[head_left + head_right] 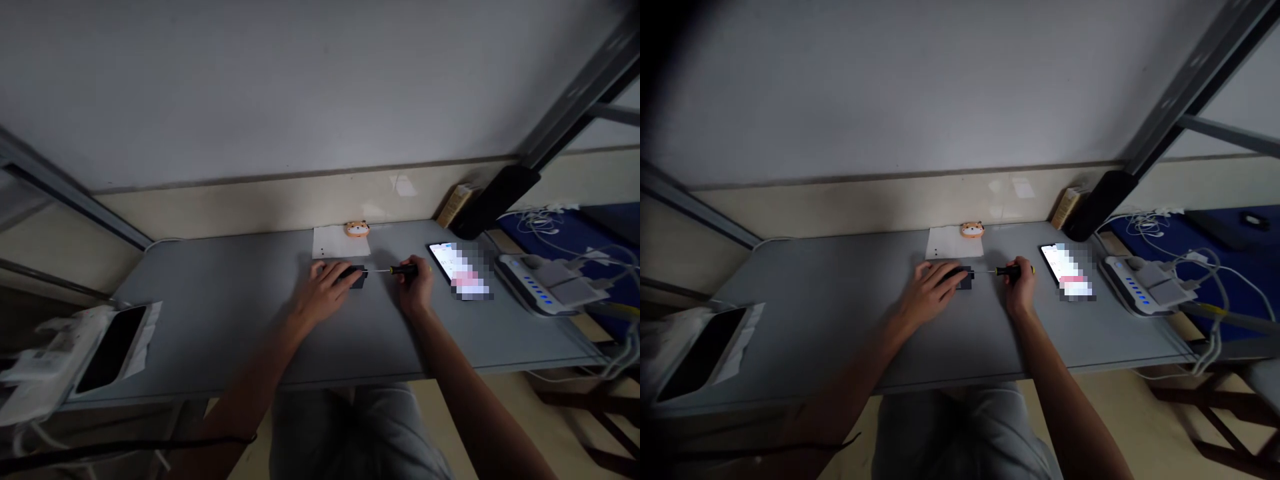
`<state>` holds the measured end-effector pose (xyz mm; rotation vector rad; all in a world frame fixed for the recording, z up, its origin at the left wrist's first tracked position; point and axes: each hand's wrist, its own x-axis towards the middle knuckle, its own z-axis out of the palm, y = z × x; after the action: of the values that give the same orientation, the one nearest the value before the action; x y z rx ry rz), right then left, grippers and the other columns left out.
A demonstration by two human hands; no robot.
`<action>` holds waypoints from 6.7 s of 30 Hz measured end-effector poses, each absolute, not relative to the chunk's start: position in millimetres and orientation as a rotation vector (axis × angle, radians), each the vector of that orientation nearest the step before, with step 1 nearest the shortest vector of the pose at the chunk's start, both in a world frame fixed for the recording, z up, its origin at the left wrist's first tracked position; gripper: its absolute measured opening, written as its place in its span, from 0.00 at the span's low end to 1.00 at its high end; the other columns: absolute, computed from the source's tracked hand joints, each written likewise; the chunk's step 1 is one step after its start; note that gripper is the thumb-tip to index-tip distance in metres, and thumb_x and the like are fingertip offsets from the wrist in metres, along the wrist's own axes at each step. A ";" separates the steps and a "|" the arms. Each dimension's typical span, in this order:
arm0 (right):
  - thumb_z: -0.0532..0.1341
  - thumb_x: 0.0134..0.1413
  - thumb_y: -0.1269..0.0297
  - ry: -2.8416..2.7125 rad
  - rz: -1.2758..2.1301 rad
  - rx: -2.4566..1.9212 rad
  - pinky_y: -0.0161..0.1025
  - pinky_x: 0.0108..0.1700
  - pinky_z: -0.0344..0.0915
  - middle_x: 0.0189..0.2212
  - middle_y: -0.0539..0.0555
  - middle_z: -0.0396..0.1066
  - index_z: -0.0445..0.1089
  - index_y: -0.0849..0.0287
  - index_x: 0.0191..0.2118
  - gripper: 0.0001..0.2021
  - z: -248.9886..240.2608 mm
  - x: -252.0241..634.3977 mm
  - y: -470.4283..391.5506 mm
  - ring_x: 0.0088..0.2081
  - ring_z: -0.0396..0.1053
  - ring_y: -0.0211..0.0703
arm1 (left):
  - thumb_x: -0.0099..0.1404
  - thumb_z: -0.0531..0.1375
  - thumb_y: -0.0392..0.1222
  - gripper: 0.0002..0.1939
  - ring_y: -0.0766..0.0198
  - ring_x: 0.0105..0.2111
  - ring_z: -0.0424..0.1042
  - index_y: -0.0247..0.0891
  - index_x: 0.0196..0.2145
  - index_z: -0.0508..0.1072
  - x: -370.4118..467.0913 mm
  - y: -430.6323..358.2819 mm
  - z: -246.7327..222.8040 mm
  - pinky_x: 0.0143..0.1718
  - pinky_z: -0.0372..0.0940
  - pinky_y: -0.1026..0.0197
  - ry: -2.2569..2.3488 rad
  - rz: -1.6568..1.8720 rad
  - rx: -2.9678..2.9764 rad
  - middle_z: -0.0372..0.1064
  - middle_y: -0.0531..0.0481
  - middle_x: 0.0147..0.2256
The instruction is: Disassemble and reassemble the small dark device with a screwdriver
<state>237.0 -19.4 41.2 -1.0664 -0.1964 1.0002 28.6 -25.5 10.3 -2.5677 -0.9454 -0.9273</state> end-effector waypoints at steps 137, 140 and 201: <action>0.71 0.38 0.32 -0.643 1.132 -1.020 0.35 0.19 0.41 0.13 0.42 0.56 0.67 0.55 0.24 0.29 30.0 213.6 39.7 0.15 0.48 0.29 | 0.68 0.52 0.30 0.20 0.56 0.43 0.77 0.44 0.46 0.80 -8.3 -8.0 7.2 0.50 0.73 0.54 -1.390 -1.163 -2.586 0.77 0.46 0.43; 0.71 0.37 0.33 -0.630 1.146 -1.048 0.34 0.19 0.43 0.13 0.41 0.56 0.67 0.54 0.25 0.28 32.1 212.8 39.1 0.17 0.49 0.30 | 0.69 0.51 0.31 0.18 0.58 0.43 0.77 0.44 0.44 0.79 -4.9 -8.6 8.5 0.48 0.73 0.57 -1.505 -1.328 -2.587 0.77 0.47 0.41; 0.61 0.55 0.49 -0.568 1.101 -1.072 0.35 0.18 0.47 0.12 0.44 0.57 0.66 0.55 0.22 0.18 37.4 226.6 40.5 0.15 0.50 0.32 | 0.76 0.55 0.39 0.12 0.56 0.49 0.76 0.43 0.53 0.75 16.0 -19.1 14.6 0.52 0.66 0.52 -1.261 -1.182 -2.573 0.79 0.46 0.47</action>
<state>226.6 40.5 37.4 -1.0725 -0.5676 1.1010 16.0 -19.1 14.6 -2.5735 -1.2605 -1.1818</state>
